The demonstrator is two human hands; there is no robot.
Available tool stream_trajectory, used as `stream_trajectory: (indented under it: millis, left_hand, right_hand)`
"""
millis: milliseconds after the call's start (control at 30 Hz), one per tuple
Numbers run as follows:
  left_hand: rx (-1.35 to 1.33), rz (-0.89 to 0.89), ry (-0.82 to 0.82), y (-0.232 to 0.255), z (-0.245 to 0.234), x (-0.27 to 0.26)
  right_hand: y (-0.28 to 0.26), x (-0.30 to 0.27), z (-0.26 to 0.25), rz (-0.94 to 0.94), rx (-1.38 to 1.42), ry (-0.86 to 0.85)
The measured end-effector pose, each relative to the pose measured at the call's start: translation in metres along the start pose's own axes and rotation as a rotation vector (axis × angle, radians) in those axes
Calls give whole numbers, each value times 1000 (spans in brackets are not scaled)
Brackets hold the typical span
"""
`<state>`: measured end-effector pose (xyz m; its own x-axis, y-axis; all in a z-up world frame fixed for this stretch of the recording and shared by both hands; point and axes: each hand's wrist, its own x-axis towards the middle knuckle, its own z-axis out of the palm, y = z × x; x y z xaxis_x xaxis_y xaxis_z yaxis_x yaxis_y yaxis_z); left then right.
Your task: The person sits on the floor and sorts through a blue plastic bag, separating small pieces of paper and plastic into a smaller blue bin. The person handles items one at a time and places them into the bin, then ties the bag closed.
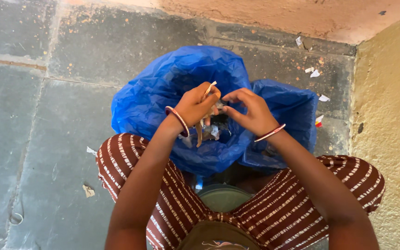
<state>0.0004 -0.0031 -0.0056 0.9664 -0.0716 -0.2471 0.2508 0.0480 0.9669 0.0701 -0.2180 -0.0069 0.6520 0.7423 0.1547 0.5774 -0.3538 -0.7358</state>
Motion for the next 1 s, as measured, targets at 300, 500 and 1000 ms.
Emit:
stream_trajectory:
  millis: [300,500,1000]
  left_hand:
    - [79,27,29,-21,16,9]
    - [51,39,-20,-32,15,17]
    - [234,-45,-21,-26,9,8]
  right_hand:
    - [15,-2,43,257,743,-9]
    - [44,0,38,320,744,56]
    - [12,3,10,294,700,-34]
